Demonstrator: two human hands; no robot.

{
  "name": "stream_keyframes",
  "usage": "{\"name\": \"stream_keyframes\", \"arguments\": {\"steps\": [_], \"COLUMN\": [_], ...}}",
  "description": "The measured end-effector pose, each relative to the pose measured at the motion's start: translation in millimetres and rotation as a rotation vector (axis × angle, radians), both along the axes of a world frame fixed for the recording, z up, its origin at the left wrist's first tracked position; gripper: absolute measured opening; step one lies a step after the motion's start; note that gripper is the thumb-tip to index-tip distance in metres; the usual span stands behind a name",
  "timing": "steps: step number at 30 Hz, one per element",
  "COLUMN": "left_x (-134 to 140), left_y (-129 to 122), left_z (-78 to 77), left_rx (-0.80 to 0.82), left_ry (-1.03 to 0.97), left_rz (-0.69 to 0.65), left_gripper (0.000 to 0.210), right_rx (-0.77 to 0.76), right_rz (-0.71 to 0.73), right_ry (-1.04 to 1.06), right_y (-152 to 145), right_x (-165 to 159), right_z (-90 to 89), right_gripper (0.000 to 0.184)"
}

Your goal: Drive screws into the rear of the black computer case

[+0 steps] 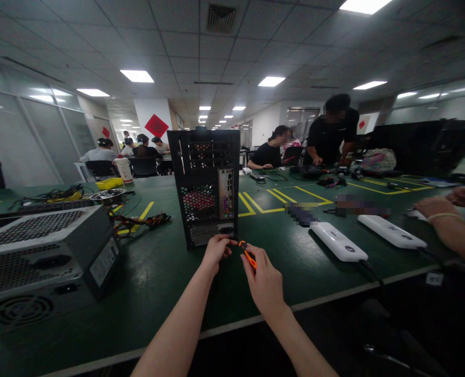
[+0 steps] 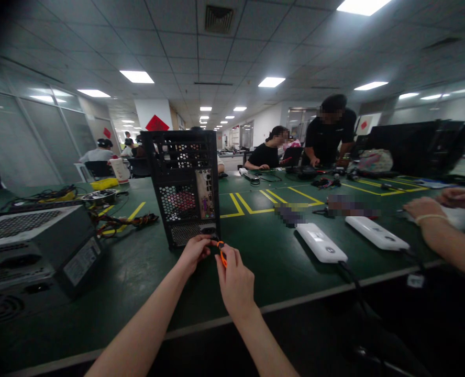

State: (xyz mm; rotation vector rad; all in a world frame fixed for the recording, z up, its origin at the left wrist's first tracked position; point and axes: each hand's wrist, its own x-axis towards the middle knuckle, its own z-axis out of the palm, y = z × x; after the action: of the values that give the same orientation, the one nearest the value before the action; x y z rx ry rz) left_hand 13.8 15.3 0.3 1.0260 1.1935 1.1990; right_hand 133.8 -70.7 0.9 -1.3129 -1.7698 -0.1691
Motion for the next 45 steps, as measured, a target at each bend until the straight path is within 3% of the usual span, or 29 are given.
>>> {"name": "stream_keyframes", "arguments": {"steps": [9,17,27,36,45], "left_x": [-0.8,-0.5,-0.7,-0.8,-1.0], "left_y": [-0.2,0.4,-2.4,2.4,0.6], "left_z": [-1.6,-0.6,1.4,-2.8,-3.4], "left_rx": [0.015,0.010,0.023,0.014,0.033], "left_ry": [-0.007,-0.004,0.012,0.021,0.033], "left_rz": [-0.008,-0.010,-0.018,-0.024,-0.019], "left_gripper": [0.028,0.025,0.025,0.025,0.026], "right_rx": [0.014,0.002,0.019,0.025,0.086], "right_rz": [0.037,-0.032,0.083,-0.048,0.045], "right_ry": [-0.046,0.015,-0.021,-0.028,-0.017], "right_y": [-1.6,-0.5,1.1,1.1,0.7], "right_x": [-3.4,1.6,-5.9,2.6,-2.4], "right_z": [2.5,0.6,1.0,-2.9,4.4], "right_gripper": [0.022,0.022,0.026,0.020,0.021]}}
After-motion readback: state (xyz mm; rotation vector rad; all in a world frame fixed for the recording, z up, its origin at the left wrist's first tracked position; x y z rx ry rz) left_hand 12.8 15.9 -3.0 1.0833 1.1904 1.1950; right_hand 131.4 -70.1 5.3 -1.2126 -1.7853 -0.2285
